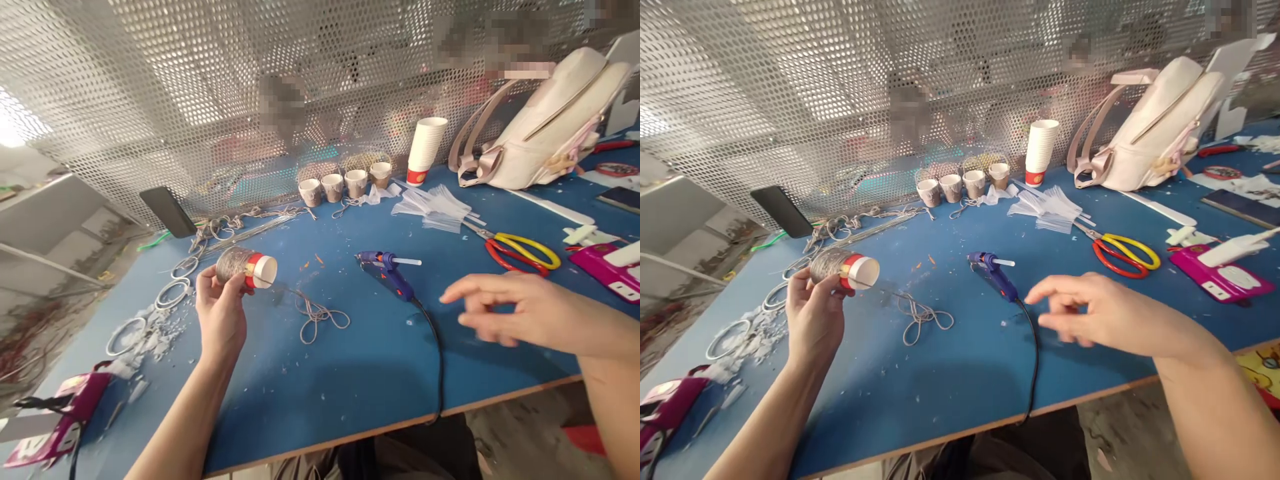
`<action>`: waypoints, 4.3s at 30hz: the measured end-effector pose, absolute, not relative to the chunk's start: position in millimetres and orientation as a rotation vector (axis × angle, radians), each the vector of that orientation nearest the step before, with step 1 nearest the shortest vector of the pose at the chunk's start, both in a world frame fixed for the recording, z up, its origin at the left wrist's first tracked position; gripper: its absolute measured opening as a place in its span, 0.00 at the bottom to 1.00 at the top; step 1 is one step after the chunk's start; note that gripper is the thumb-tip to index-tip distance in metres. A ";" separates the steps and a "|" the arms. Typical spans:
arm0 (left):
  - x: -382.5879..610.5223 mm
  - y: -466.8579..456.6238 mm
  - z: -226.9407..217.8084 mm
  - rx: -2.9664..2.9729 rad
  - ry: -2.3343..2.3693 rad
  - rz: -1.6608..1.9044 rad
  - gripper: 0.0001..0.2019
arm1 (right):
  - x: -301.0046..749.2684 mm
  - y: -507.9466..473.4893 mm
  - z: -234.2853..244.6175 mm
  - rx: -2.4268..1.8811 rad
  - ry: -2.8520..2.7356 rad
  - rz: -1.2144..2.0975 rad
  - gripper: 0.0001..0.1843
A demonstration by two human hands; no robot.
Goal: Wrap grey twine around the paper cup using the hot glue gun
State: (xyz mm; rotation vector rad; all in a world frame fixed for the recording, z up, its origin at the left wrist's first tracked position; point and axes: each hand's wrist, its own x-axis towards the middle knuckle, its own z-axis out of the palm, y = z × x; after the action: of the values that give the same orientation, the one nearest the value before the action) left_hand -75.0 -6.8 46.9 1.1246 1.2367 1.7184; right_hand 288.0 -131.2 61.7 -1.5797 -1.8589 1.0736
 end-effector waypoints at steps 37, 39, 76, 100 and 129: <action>-55.1 -33.4 8.3 1.565 1.424 1.095 0.06 | 174.7 -60.5 34.8 -1.313 -2.093 0.704 0.17; -54.6 -33.7 9.1 1.581 1.440 1.064 0.05 | 172.1 -60.4 34.5 -1.316 -2.107 0.673 0.17; -59.8 -27.6 9.2 1.610 1.320 0.975 0.06 | 175.0 -58.1 23.7 -1.293 -2.184 0.638 0.19; -67.0 -27.7 3.6 1.615 1.199 1.009 0.06 | 182.3 -63.6 18.5 -1.429 -2.056 0.605 0.19; -70.8 -26.9 0.9 1.588 1.157 1.069 0.07 | 185.0 -54.4 15.4 -1.495 -1.885 0.919 0.21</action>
State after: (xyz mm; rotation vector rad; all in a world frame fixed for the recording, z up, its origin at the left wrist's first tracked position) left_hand -70.8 -26.9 0.9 1.5876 1.1572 1.0685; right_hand 185.0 -54.4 15.4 -1.4948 -1.8854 0.9189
